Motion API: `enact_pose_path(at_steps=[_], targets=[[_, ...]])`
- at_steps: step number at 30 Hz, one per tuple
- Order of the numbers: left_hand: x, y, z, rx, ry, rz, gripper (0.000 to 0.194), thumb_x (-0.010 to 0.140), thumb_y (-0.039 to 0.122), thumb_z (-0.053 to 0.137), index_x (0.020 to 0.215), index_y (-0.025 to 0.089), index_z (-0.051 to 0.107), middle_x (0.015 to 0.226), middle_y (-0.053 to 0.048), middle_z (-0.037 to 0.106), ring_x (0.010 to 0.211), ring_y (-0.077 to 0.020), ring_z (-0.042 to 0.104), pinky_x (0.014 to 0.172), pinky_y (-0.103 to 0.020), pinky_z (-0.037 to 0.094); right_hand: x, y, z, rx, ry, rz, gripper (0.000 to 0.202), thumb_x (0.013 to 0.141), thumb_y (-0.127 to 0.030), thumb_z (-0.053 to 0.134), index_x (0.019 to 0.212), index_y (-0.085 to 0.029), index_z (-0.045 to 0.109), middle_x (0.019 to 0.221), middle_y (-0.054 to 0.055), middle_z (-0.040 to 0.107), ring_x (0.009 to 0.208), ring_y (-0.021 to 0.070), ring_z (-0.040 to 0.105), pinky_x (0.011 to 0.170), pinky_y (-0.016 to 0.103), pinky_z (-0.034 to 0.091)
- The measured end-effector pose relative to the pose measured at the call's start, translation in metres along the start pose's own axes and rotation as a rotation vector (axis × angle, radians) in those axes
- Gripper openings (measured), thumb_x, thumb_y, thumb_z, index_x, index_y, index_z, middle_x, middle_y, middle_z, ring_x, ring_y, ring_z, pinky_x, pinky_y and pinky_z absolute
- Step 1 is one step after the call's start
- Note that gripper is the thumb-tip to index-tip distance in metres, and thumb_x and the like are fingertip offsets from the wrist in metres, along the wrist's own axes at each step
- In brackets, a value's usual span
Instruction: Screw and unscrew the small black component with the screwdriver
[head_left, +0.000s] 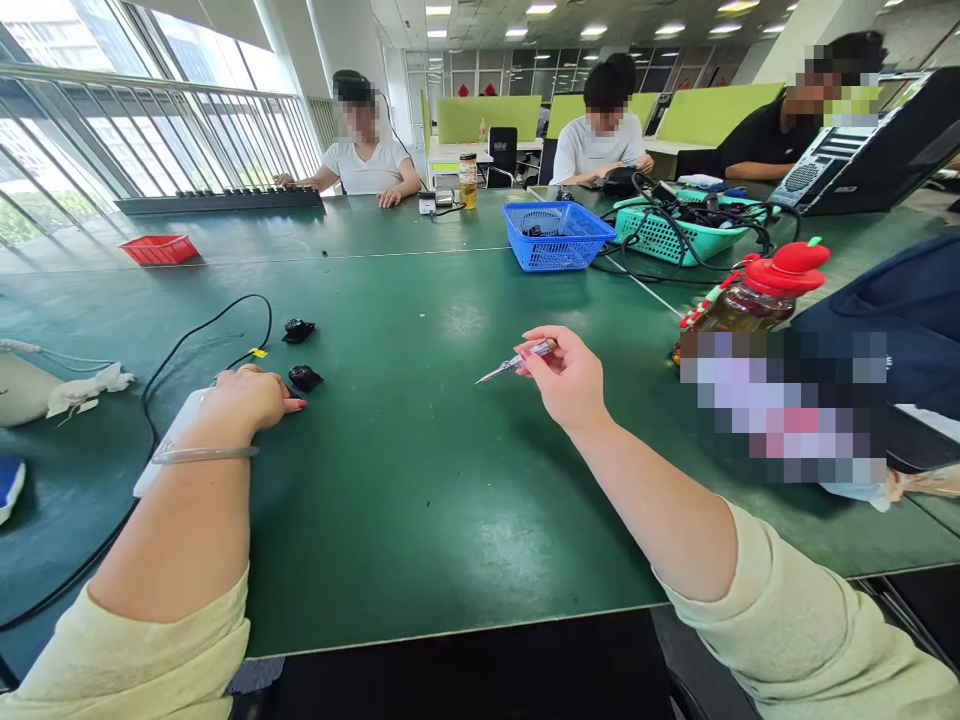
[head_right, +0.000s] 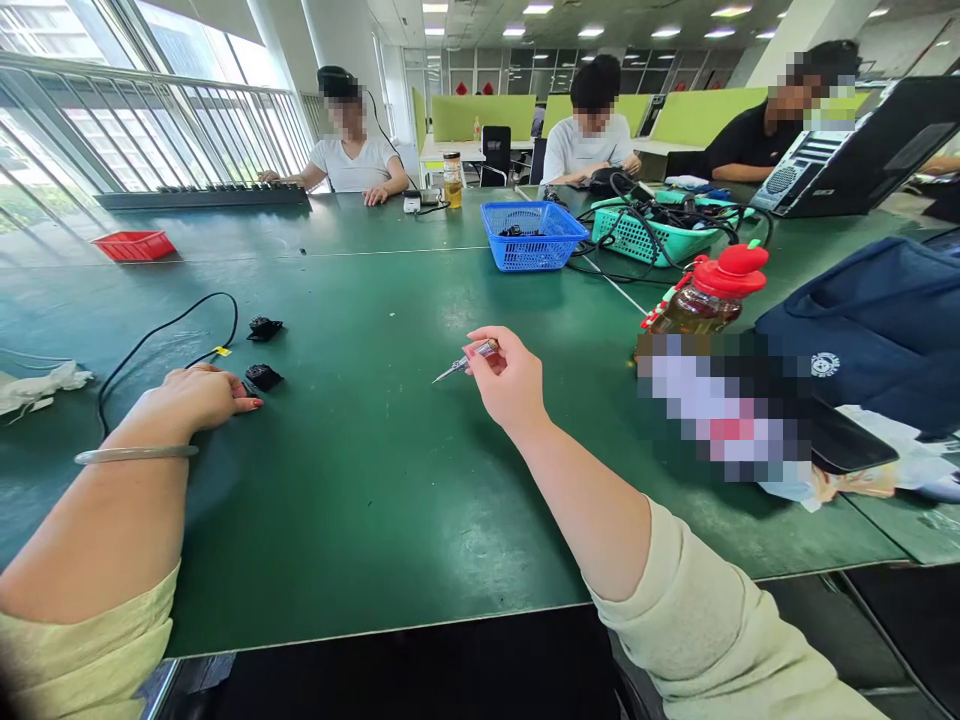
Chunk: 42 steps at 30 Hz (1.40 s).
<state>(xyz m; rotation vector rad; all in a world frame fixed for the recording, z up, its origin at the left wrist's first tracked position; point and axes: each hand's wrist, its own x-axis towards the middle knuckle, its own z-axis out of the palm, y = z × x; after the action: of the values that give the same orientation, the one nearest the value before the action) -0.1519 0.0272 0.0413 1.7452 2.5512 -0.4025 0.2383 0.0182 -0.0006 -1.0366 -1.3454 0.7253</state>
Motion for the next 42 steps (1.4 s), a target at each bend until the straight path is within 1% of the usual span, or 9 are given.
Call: enact_pose_path(at_steps=[2,4,8,11,16,22,26,33,42], targets=[[0.001,0.001,-0.002,-0.003,-0.008,0.021,0.032,0.088,0.049,0.064,0.092,0.019,0.076,0.128,-0.018,0.063,0.117,-0.0376,0.060,0.096,-0.047,0.051,0.000,-0.001,0.000,0.005,0.005,0.001,0.020,0.082,-0.033,0.069,0.099,-0.023,0.067,0.089,0.002,0.074,0.069,0.0150,0.070,0.076,0.038,0.065],[0.001,0.002,-0.005,-0.006,0.012,0.020,0.033,0.092,0.044,0.060,0.096,0.015,0.075,0.123,-0.020,0.066,0.115,-0.0363,0.062,0.098,-0.045,0.050,0.001,-0.001,0.000,0.003,-0.001,-0.001,0.020,0.082,-0.033,0.069,0.099,-0.023,0.066,0.088,0.002,0.073,0.069,0.0149,0.070,0.076,0.038,0.064],[-0.006,0.008,-0.013,-0.103,0.182,-0.040,0.041,0.097,0.044,0.049,0.114,0.012,0.068,0.126,-0.023,0.064,0.122,-0.0369,0.059,0.098,-0.045,0.050,0.001,-0.001,-0.001,-0.005,-0.004,-0.007,0.020,0.082,-0.034,0.068,0.099,-0.023,0.066,0.088,0.002,0.073,0.069,0.0150,0.069,0.076,0.039,0.064],[-0.012,0.020,-0.015,-0.209,0.278,-0.044,0.041,0.096,0.046,0.053,0.119,0.014,0.062,0.125,-0.022,0.065,0.120,-0.0366,0.060,0.096,-0.044,0.050,0.001,-0.001,0.000,0.004,0.008,-0.011,0.020,0.081,-0.032,0.068,0.099,-0.023,0.066,0.088,0.002,0.074,0.067,0.0147,0.069,0.074,0.038,0.063],[-0.007,0.035,-0.009,-0.204,0.221,-0.013,0.050,0.096,0.045,0.054,0.133,0.011,0.048,0.123,-0.025,0.066,0.118,-0.0380,0.062,0.095,-0.044,0.048,0.001,-0.001,-0.001,0.007,0.013,-0.019,0.019,0.081,-0.030,0.067,0.099,-0.023,0.067,0.088,0.002,0.074,0.066,0.0138,0.068,0.072,0.035,0.063],[-0.004,0.032,-0.009,-0.202,0.109,0.036,0.062,0.097,0.053,0.042,0.139,0.009,0.038,0.120,-0.025,0.066,0.116,-0.0391,0.062,0.093,-0.044,0.047,0.001,0.001,-0.001,0.008,0.008,-0.024,0.022,0.080,-0.031,0.068,0.100,-0.022,0.067,0.088,0.001,0.074,0.066,0.0135,0.069,0.071,0.035,0.063],[-0.010,0.031,-0.011,-0.192,0.117,0.078,0.062,0.097,0.054,0.041,0.140,0.009,0.039,0.119,-0.023,0.066,0.116,-0.0386,0.061,0.094,-0.044,0.047,0.001,0.001,0.000,0.013,0.003,-0.022,0.020,0.080,-0.030,0.068,0.099,-0.022,0.068,0.087,0.001,0.074,0.065,0.0137,0.069,0.070,0.035,0.063],[-0.010,0.027,-0.010,-0.196,0.108,0.122,0.061,0.097,0.049,0.044,0.143,0.009,0.041,0.131,-0.025,0.061,0.124,-0.0409,0.057,0.098,-0.046,0.045,0.001,0.000,0.000,0.017,0.000,-0.025,0.019,0.081,-0.030,0.068,0.098,-0.022,0.067,0.087,0.002,0.074,0.065,0.0137,0.069,0.071,0.037,0.064],[0.002,0.018,0.003,-0.177,0.070,0.143,0.067,0.096,0.047,0.052,0.148,0.007,0.041,0.141,-0.026,0.056,0.129,-0.0414,0.054,0.102,-0.049,0.044,0.001,0.001,0.000,0.005,-0.014,-0.034,0.017,0.084,-0.028,0.067,0.100,-0.021,0.066,0.088,0.002,0.073,0.066,0.0135,0.069,0.072,0.037,0.064]])
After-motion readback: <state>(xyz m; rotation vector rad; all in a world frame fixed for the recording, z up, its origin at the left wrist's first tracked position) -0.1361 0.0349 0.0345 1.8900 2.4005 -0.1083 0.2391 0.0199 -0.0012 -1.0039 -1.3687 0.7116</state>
